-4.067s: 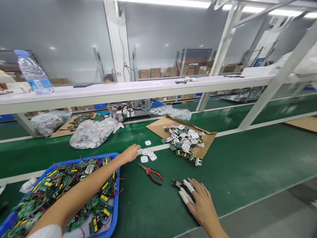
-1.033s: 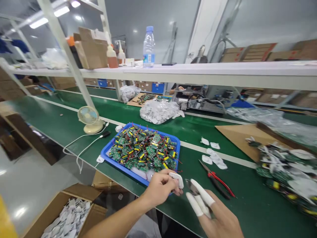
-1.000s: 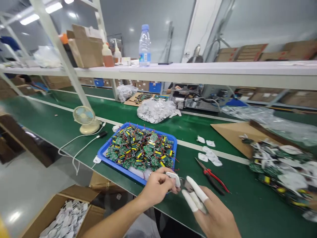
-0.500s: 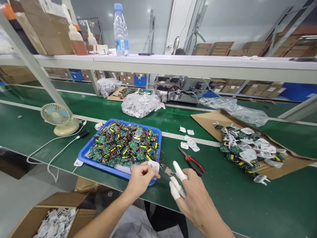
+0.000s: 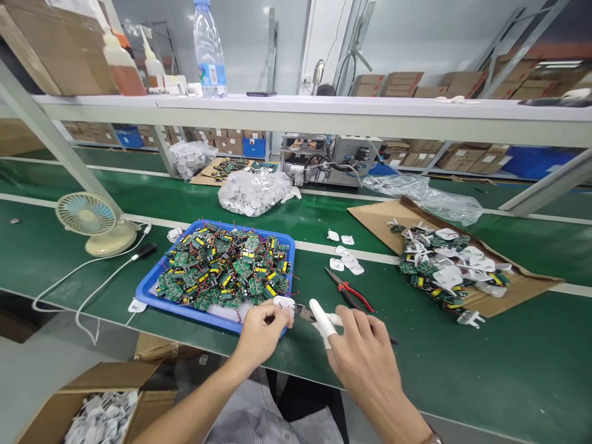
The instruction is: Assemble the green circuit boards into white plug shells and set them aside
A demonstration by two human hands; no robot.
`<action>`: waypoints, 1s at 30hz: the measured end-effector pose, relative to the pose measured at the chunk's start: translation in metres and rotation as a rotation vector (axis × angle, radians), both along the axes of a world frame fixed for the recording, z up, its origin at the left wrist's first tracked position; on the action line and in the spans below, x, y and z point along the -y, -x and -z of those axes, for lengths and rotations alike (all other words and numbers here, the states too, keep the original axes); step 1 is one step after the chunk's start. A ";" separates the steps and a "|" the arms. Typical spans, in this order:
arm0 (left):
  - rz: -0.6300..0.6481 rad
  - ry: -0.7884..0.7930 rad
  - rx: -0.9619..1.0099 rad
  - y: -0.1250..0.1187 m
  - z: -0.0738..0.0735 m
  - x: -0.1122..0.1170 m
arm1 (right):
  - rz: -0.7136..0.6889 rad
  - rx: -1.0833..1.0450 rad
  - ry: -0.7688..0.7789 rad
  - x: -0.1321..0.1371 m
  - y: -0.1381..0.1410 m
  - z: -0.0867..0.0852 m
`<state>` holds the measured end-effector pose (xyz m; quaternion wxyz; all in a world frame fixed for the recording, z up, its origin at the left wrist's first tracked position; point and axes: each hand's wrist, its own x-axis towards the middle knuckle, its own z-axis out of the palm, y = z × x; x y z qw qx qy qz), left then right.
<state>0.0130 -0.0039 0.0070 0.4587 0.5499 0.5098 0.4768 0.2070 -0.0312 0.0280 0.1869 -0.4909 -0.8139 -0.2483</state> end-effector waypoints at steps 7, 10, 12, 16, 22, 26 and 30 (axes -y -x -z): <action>0.005 -0.025 -0.047 -0.004 0.001 0.003 | 0.023 0.036 -0.006 0.000 0.005 -0.002; 0.002 -0.030 -0.056 -0.003 0.001 0.002 | 0.023 0.020 -0.002 0.000 0.005 0.000; 0.009 -0.026 -0.029 -0.003 0.001 0.002 | 0.002 -0.045 0.005 0.001 0.004 0.003; 0.009 0.017 0.064 -0.003 0.001 0.003 | -0.126 -0.284 0.200 0.001 0.002 0.011; 0.069 -0.022 0.039 0.000 0.004 0.003 | -0.059 -0.303 0.117 -0.005 -0.007 0.004; 0.068 -0.063 -0.040 0.003 0.003 0.004 | -0.029 -0.159 0.025 -0.006 -0.010 -0.005; 0.089 -0.093 -0.141 0.003 -0.001 0.006 | -0.071 -0.049 -0.020 -0.003 -0.004 -0.006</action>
